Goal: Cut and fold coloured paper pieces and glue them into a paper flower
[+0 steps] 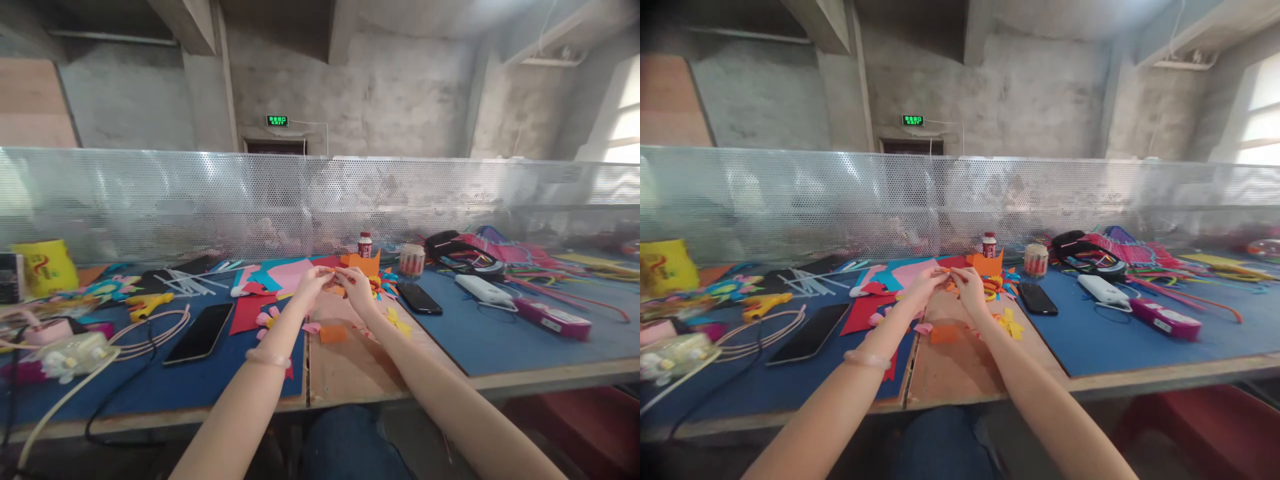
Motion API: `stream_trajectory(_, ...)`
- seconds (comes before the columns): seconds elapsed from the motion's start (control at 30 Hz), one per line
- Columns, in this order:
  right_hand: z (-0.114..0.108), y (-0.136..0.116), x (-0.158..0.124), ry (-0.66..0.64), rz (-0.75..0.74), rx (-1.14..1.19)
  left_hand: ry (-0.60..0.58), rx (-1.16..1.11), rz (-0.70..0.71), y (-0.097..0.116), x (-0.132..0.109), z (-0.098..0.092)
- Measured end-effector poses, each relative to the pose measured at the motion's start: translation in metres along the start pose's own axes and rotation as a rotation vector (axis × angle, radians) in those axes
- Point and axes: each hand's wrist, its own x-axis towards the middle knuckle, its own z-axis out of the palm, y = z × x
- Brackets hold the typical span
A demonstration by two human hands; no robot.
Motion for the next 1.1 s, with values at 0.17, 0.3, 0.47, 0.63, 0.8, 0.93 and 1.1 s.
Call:
stream_trajectory(0.17, -0.0016, -0.0027, 0.0008, 0.059, -0.039, -0.045, 0.015, -0.023, 0.004, 0.0020, 0.0001, 0.0018)
stream_trajectory(0.3, -0.0019, -0.0064, 0.0000, 0.082, -0.090, -0.060, 0.034, -0.014, 0.004, 0.0040, -0.0008, 0.0022)
stream_trajectory(0.47, -0.0019, -0.0072, -0.0001, 0.078, -0.103, -0.056, 0.032, -0.006, 0.019, 0.0062, -0.0017, 0.0049)
stream_trajectory(0.63, -0.0020, -0.0057, 0.0009, 0.076, -0.077, -0.032, 0.043, 0.015, 0.043, 0.0062, -0.0021, 0.0065)
stream_trajectory(0.8, -0.0021, -0.0072, 0.0013, 0.073, -0.034, 0.007, 0.057, 0.028, 0.067, 0.0042, -0.0019, 0.0055)
stream_trajectory(0.93, -0.0019, -0.0064, 0.0010, 0.049, 0.023, 0.050, 0.034, 0.034, 0.064, 0.0029, -0.0003, 0.0048)
stream_trajectory(1.1, -0.0017, -0.0023, 0.0019, 0.024, 0.059, 0.084, 0.040, 0.032, 0.046, 0.0022, 0.0011, 0.0040)
